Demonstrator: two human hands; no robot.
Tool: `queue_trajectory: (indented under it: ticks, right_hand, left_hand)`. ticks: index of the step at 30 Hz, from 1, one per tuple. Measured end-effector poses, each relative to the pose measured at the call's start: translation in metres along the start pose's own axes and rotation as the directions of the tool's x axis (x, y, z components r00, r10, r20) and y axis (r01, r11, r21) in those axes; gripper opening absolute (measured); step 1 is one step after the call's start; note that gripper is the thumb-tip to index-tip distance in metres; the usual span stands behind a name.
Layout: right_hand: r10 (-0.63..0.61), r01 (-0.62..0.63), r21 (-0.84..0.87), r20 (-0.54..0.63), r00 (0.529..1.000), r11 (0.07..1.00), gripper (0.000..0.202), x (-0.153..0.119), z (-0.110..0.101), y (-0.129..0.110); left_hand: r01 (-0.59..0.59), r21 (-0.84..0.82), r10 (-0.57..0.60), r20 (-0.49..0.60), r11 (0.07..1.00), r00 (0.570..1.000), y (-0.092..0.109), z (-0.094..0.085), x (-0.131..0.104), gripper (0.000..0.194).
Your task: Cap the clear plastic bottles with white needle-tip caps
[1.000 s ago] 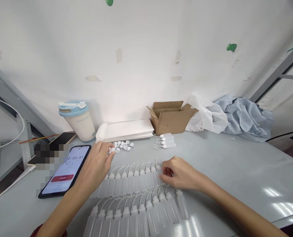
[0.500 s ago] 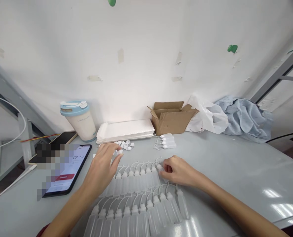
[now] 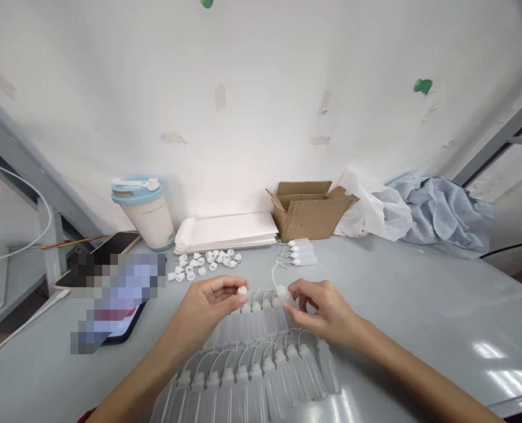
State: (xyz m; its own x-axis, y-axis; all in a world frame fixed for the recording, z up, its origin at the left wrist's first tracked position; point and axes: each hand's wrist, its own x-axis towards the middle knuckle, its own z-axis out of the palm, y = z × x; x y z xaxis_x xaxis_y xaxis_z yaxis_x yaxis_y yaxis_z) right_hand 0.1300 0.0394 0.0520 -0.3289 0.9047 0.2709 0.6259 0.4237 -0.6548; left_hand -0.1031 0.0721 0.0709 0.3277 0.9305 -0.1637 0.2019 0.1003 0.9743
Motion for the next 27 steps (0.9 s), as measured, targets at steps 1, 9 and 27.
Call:
queue_trajectory:
  ticks: [1, 9, 27]
  right_hand:
    - [-0.022, 0.022, 0.022, -0.010, 1.000, 1.000, 0.011, -0.001, 0.002, -0.002]
    - [-0.069, 0.053, 0.222, 0.063, 0.996, 0.974, 0.010, -0.006, 0.009, -0.022]
    - [0.138, -0.335, 0.566, 0.362, 0.922, 0.753, 0.023, -0.006, 0.003, -0.030]
  left_hand:
    - [0.012, -0.055, -0.011, 0.015, 0.998, 1.000, 0.000, 0.003, -0.001, 0.024]
    - [0.078, -0.344, -0.039, 0.119, 0.936, 0.992, 0.008, 0.024, -0.012, 0.018]
    - [0.065, -0.336, 0.010, 0.214, 0.940, 0.977, 0.010, 0.025, -0.015, 0.016]
